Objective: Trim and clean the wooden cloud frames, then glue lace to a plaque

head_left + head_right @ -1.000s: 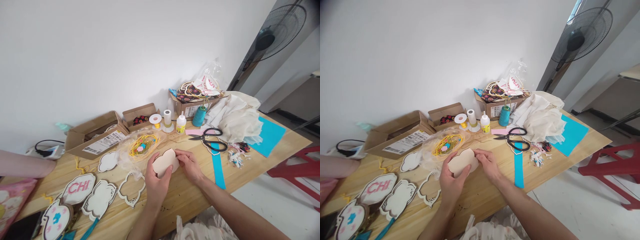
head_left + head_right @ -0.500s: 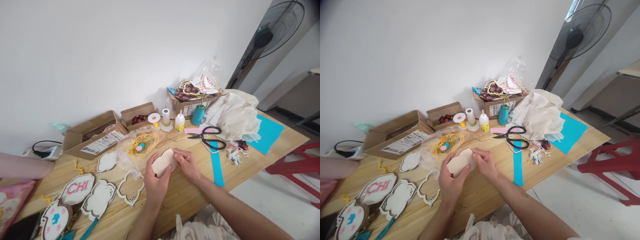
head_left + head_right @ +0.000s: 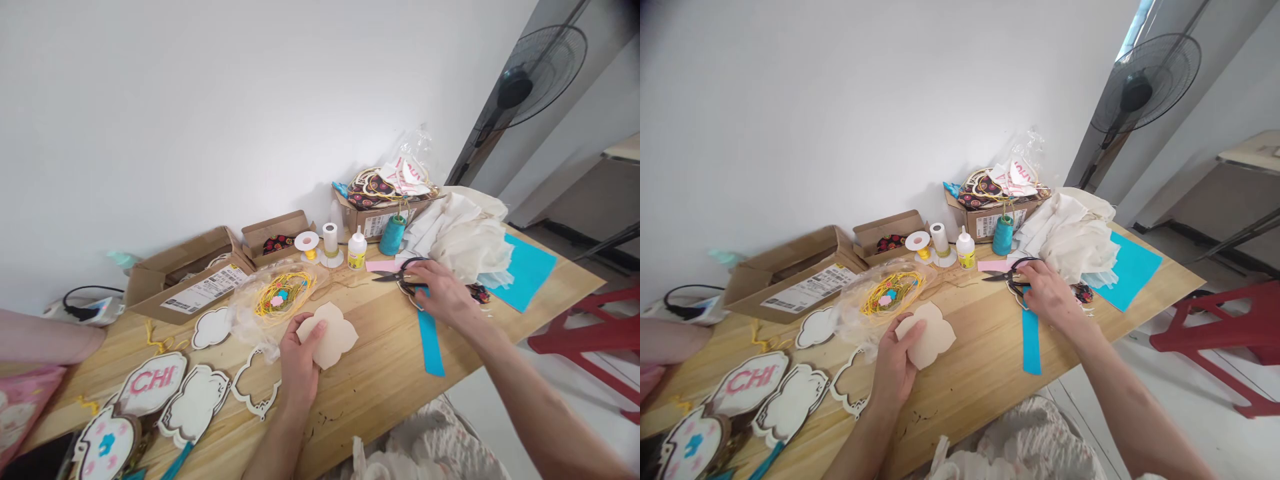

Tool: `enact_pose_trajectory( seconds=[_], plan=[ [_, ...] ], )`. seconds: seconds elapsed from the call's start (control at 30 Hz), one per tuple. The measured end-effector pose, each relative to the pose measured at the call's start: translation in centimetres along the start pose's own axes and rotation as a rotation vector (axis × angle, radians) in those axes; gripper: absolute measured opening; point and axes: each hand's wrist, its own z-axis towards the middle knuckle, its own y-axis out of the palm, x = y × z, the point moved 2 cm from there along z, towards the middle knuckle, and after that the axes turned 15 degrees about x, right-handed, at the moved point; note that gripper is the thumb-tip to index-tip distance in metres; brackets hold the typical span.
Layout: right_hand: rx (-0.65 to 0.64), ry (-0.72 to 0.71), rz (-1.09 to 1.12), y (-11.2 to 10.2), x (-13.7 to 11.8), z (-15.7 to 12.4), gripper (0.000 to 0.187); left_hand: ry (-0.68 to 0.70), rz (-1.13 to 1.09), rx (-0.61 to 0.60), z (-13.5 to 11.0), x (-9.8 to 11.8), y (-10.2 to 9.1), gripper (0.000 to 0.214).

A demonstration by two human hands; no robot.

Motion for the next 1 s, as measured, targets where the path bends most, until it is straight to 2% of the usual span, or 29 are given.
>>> enact_pose_trajectory(
  seconds=[0.1, 0.2, 0.3, 0.43, 0.53, 0.6, 0.67, 0.73, 0.83, 1.0],
  plan=[
    [-0.211, -0.025, -0.103, -0.5, 2.1, 0.9, 0.052, -0.085, -0.003, -0.050, 0.1, -0.2, 0.1, 0.033],
    [-0.312, -0.094, -0.089, 0.3, 2.8, 1.8, 0.048, -0.169, -0.020, -0.068, 0.3, -0.4, -0.1, 0.037],
    [-0.310, -0.124, -0.063, 0.6, 3.4, 2.3, 0.048, -0.243, -0.098, -0.084, 0.7, -0.3, -0.3, 0.039],
    [-0.145, -0.051, -0.008, -1.1, 3.7, 2.1, 0.053, -0.285, -0.210, -0.092, 1.1, -0.2, -0.4, 0.038],
    [0.015, 0.036, 0.130, -2.8, 2.3, 1.2, 0.056, -0.324, -0.256, -0.121, 0.9, -0.1, -0.2, 0.040],
    [0.098, 0.063, 0.238, -3.4, 0.6, 0.7, 0.046, -0.356, -0.275, -0.173, 0.6, -0.2, 0.0, 0.045],
    [0.128, 0.055, 0.319, -3.2, -1.5, 0.2, 0.031, -0.377, -0.274, -0.236, 0.3, -0.3, 0.2, 0.051],
    [0.090, 0.019, 0.365, -2.4, -3.6, -0.1, 0.024, -0.358, -0.256, -0.283, 0.1, -0.5, 0.3, 0.057],
    [0.021, -0.054, 0.350, -0.5, -5.9, -0.6, 0.023, -0.262, -0.199, -0.296, 0.1, -0.9, 0.3, 0.067],
    [-0.065, -0.102, 0.256, 2.5, -7.1, -1.3, 0.026, -0.161, -0.136, -0.210, 0.3, -1.6, 0.3, 0.063]
  ],
)
